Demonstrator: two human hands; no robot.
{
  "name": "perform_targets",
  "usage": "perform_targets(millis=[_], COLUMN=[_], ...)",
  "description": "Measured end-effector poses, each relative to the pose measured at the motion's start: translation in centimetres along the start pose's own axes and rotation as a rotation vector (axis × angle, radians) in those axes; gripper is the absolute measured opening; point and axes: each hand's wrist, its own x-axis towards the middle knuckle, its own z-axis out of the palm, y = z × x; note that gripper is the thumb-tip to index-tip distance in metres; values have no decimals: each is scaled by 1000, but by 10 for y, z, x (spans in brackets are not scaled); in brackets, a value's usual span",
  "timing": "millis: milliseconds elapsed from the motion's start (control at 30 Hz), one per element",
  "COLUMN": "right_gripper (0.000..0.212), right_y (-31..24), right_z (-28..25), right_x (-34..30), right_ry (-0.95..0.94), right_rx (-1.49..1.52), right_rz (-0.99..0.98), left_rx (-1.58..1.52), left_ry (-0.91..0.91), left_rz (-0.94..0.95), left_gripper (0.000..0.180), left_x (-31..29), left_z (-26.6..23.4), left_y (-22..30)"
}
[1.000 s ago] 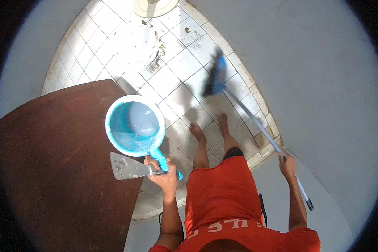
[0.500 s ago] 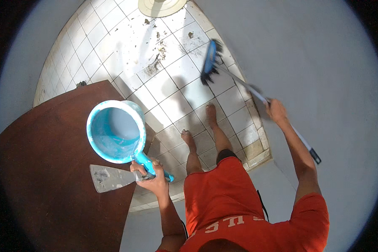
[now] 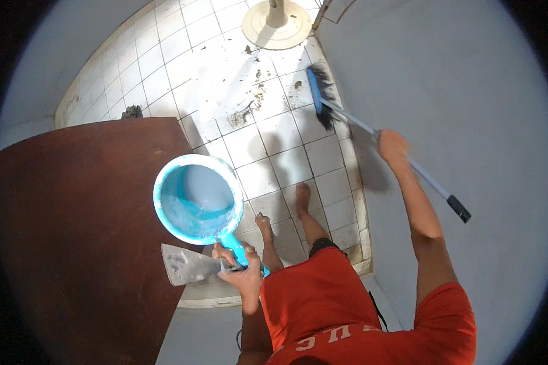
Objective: The person sweeps debris from a tiled floor using a broom and then uses a scraper to clean the grout lines and edges of the tiles.
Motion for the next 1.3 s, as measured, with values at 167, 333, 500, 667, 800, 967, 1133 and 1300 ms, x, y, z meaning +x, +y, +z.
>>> perform_targets(millis=[167,333,500,667,800,967,1133,1300], right_gripper=[17,17,20,18,17,15,23,20], right_y=[5,11,-44,-66,-34,-42,-82,-35], right_z=[-51,-102,-92,-117,-155,-145,-143,-203], right_x=[54,99,192,190,157,199,244,198], right_ry=[18,123,211,130,136,229,165,194], right_rx=[66,0,-26,-121,-129,-229,-130,-169], right_rz=[-181,-138,-143,-344,-319,-141,-219,-359], left_rx=[-56,291,-33,52,109,132,58,87], left_ry=[25,29,182,81,29,60,70,73], left_rz=[-104,162,-87,-38,-12,-40,-37,-29], left_gripper=[22,25,15,34,46,53,52,35], left_x=[-2,0,-7,-12,-12,-15,-14,-14], left_z=[6,9,16,9,6,8,10,10], left_y=[2,8,0,-8,-7,-6,-1,2])
